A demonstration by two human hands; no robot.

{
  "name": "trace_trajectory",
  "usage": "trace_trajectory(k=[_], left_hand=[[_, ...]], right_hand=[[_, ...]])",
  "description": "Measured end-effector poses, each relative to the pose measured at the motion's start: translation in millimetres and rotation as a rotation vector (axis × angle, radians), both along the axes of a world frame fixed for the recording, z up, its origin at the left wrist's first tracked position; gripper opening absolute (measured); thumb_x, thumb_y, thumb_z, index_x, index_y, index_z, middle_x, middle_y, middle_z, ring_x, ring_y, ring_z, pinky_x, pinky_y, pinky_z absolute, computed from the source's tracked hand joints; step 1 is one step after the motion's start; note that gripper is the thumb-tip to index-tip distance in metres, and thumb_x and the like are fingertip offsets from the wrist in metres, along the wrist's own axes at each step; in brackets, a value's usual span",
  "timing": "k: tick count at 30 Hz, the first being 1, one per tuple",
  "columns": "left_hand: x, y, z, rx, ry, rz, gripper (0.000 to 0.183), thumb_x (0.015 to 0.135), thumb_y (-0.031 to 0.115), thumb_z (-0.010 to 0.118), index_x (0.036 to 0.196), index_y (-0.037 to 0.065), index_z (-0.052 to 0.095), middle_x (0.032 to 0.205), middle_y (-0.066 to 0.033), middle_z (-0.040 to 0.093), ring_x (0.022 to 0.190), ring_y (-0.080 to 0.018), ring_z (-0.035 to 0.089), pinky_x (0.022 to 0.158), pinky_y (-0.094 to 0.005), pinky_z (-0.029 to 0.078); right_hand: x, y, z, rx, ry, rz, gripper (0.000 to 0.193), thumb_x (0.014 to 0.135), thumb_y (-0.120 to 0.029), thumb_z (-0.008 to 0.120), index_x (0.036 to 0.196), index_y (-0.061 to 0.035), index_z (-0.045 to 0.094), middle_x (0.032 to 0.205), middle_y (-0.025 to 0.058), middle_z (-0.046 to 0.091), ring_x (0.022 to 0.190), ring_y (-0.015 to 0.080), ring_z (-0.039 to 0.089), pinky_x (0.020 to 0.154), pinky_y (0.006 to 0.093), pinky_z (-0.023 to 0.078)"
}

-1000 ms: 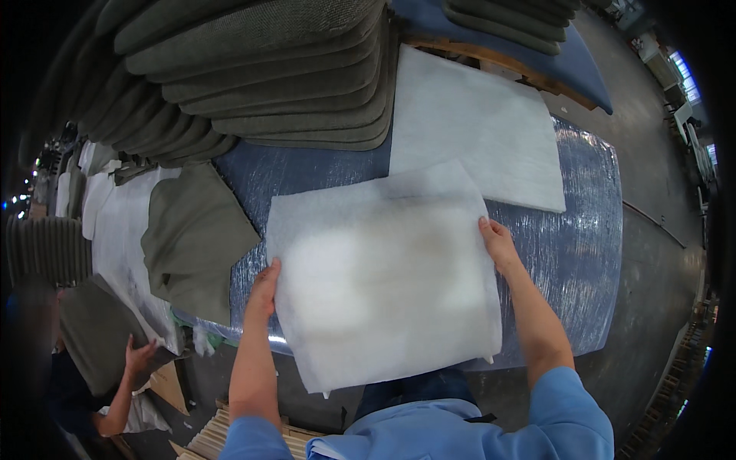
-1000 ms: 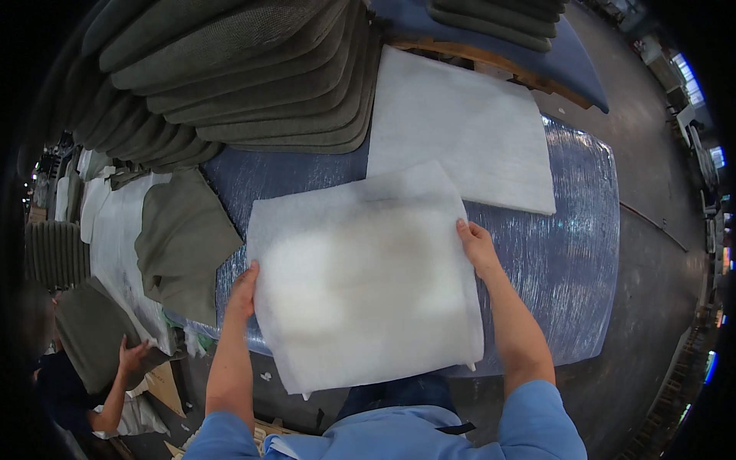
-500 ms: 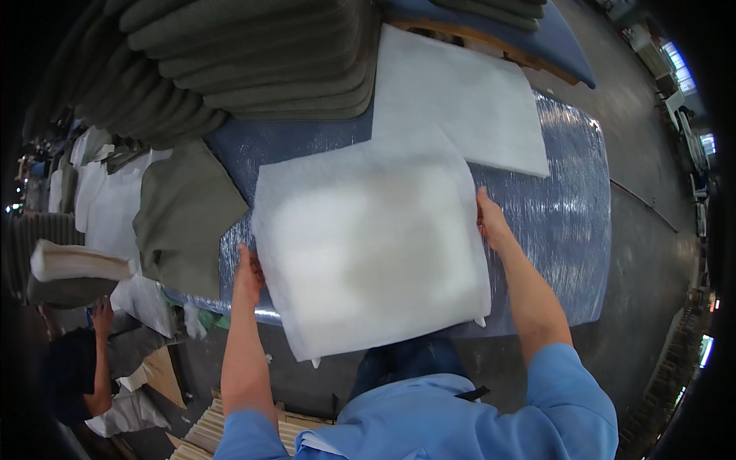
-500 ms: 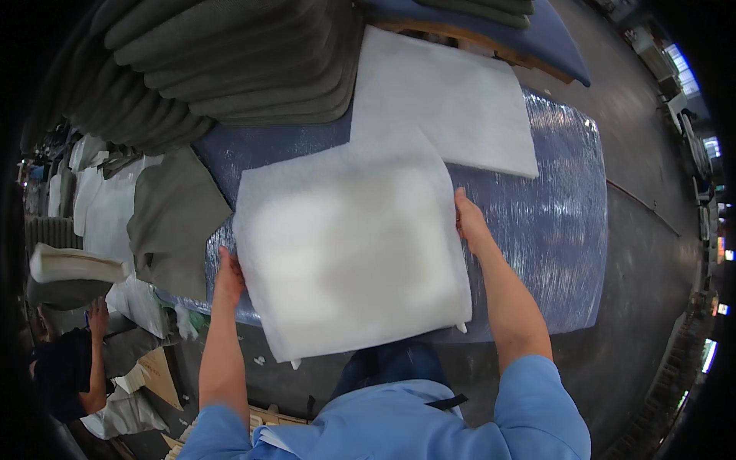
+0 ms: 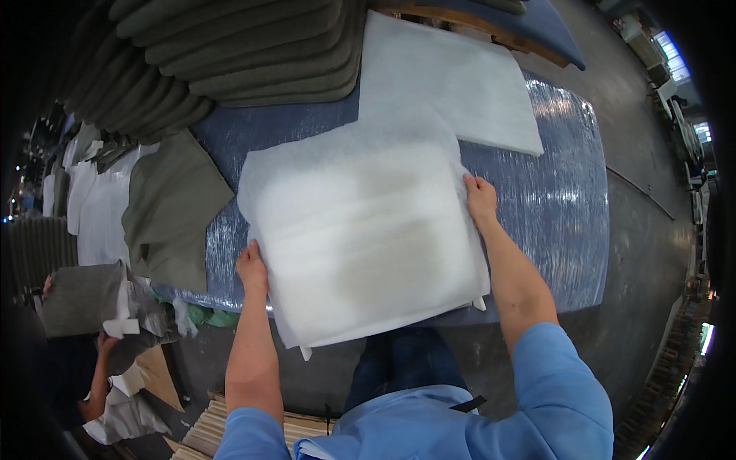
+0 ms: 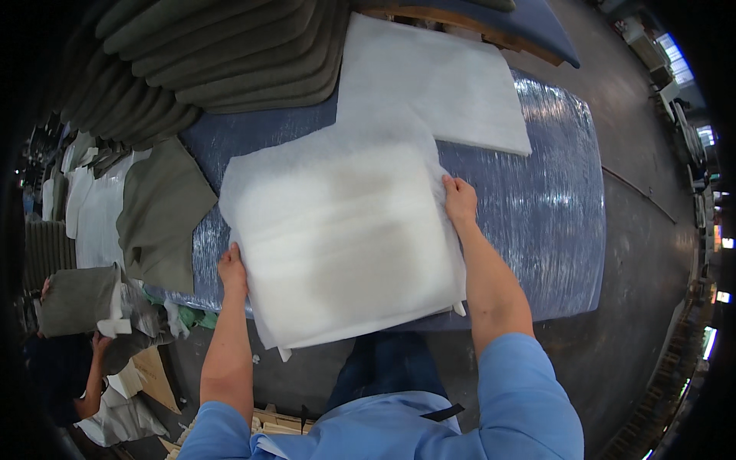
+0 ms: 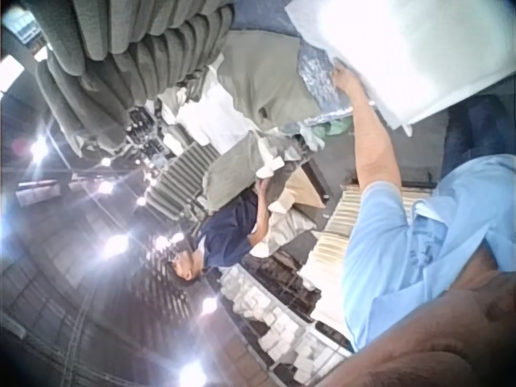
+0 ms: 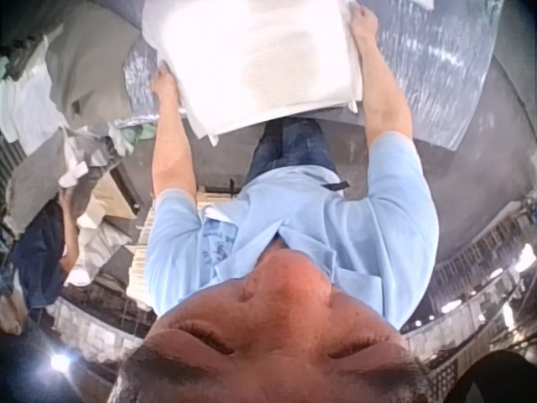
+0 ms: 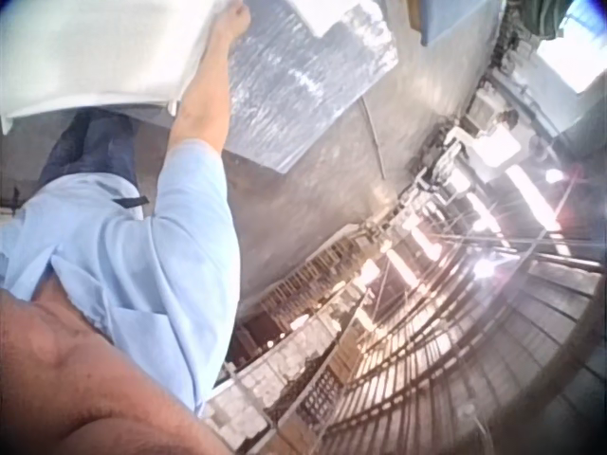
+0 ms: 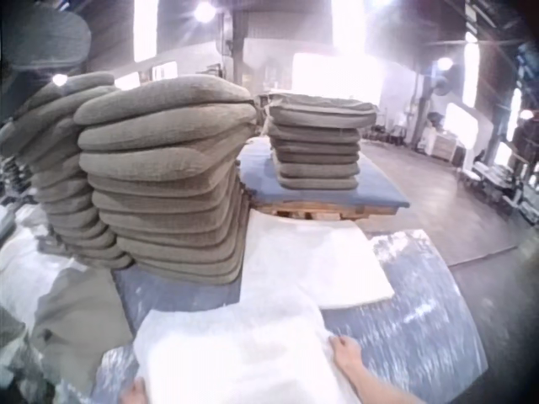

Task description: The person folds a white nonwoven fabric sheet on a work table in a factory setting. The person smooths the sheet, folds it in half, then rolls it tightly into a cylindrical bundle.

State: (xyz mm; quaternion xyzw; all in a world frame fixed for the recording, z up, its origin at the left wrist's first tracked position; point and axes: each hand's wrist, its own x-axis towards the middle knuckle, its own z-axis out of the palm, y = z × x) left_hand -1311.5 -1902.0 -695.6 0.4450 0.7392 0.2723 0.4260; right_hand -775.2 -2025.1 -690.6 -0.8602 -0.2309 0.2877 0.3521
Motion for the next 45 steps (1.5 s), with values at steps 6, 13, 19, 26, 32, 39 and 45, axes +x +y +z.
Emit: trace_trajectory(k=[6, 13, 19, 26, 32, 39, 45], left_hand=[[-13, -74, 35, -0.273, -0.489, 0.211, 0.057, 0.108, 0.047, 0.06, 0.135, -0.003, 0.064, 0.124, -0.0128, 0.072, 0.109, -0.0227, 0.068, 0.097, -0.0359, 0.053], [-31, -137, 12, -0.119, -0.276, 0.184, 0.038, 0.11, 0.033, 0.06, 0.115, -0.003, 0.073, 0.102, -0.0058, 0.073, 0.092, -0.0117, 0.061, 0.084, -0.0302, 0.051], [-26, -140, 3, -0.044, -0.124, 0.118, 0.041, 0.112, 0.033, 0.056, 0.112, -0.005, 0.071, 0.098, -0.0066, 0.072, 0.088, -0.0124, 0.059, 0.081, -0.0312, 0.05], [-20, -160, 28, -0.247, -0.353, 0.127, 0.046, 0.113, 0.036, 0.054, 0.131, -0.004, 0.066, 0.114, -0.009, 0.074, 0.102, -0.0134, 0.065, 0.092, -0.0306, 0.051], [-1, -164, 15, -0.156, -0.274, 0.116, 0.039, 0.114, 0.029, 0.051, 0.136, -0.001, 0.064, 0.114, -0.0067, 0.074, 0.101, -0.0122, 0.066, 0.09, -0.0302, 0.052], [-22, -189, 25, -0.25, -0.416, 0.175, 0.03, 0.114, 0.023, 0.051, 0.125, 0.0, 0.068, 0.106, -0.0053, 0.075, 0.091, -0.012, 0.069, 0.081, -0.0295, 0.056], [-17, -192, 15, -0.346, -0.485, 0.212, 0.027, 0.112, 0.026, 0.056, 0.118, 0.003, 0.069, 0.108, -0.0052, 0.075, 0.094, -0.0139, 0.072, 0.081, -0.0316, 0.059]], right_hand=[[-19, -78, 24, 0.154, 0.618, -0.127, 0.05, 0.109, -0.046, 0.055, 0.121, -0.0015, 0.074, 0.12, 0.0128, 0.074, 0.112, 0.025, 0.067, 0.099, 0.0374, 0.05], [-55, -134, 5, 0.123, -0.072, 0.071, 0.044, 0.109, -0.036, 0.057, 0.092, 0.0031, 0.067, 0.075, 0.0054, 0.064, 0.072, 0.0148, 0.053, 0.069, 0.0351, 0.047], [-37, -138, -3, 0.013, -0.209, 0.078, 0.044, 0.109, -0.035, 0.057, 0.09, 0.0034, 0.066, 0.079, 0.0064, 0.066, 0.075, 0.0134, 0.054, 0.071, 0.037, 0.047], [-41, -163, -17, 0.023, 0.031, 0.074, 0.039, 0.109, -0.034, 0.058, 0.1, 0.0015, 0.073, 0.079, 0.0076, 0.066, 0.074, 0.0134, 0.056, 0.071, 0.0351, 0.047], [-61, -159, -11, -0.03, -0.088, 0.09, 0.037, 0.11, -0.029, 0.057, 0.09, 0.0007, 0.068, 0.073, 0.005, 0.062, 0.07, 0.0112, 0.052, 0.068, 0.0336, 0.046], [-70, -212, -36, -0.032, -0.07, 0.087, 0.032, 0.107, -0.028, 0.063, 0.091, 0.0, 0.066, 0.073, 0.0149, 0.061, 0.068, 0.0191, 0.056, 0.066, 0.038, 0.047], [-82, -196, -14, -0.231, -0.401, 0.169, 0.031, 0.107, -0.034, 0.061, 0.097, -0.0048, 0.069, 0.08, 0.0223, 0.068, 0.074, 0.0341, 0.067, 0.071, 0.0469, 0.051]])
